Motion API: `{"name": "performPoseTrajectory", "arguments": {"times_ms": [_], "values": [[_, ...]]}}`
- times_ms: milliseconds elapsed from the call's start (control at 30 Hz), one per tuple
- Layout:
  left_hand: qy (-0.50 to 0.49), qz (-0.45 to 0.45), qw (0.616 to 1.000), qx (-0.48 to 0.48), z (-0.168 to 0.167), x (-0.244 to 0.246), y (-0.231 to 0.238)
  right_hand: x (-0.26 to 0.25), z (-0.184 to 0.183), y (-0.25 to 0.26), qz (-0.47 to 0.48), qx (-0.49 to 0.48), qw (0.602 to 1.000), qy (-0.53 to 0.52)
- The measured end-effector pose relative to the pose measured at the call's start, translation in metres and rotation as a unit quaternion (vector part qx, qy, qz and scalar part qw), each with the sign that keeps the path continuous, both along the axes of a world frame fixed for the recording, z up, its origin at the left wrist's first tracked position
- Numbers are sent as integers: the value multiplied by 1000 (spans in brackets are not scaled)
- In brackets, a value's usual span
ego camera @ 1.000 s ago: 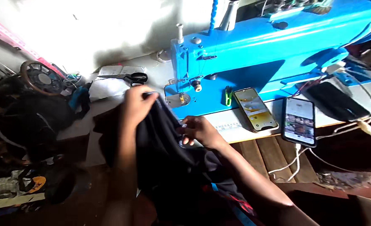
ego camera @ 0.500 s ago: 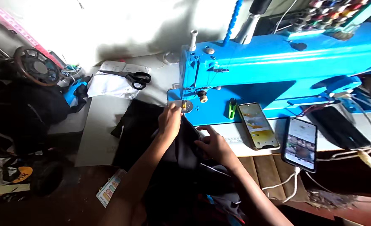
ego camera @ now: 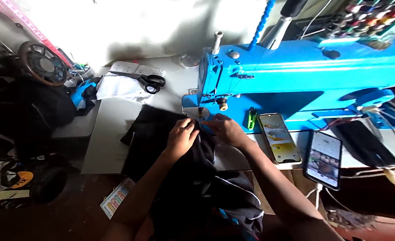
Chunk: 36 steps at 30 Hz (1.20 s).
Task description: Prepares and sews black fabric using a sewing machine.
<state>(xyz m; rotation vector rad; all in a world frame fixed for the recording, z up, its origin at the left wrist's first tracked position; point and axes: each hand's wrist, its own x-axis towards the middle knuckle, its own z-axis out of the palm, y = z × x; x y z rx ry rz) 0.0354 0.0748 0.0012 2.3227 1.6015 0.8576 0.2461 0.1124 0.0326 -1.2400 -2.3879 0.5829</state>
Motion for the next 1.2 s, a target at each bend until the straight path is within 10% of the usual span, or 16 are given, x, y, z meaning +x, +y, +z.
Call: {"name": "performPoseTrajectory", "arguments": {"times_ms": [1200], "values": [[47,-135,987,74,-4,-31,10,-1,-17,14,62,88,994,-5]]}}
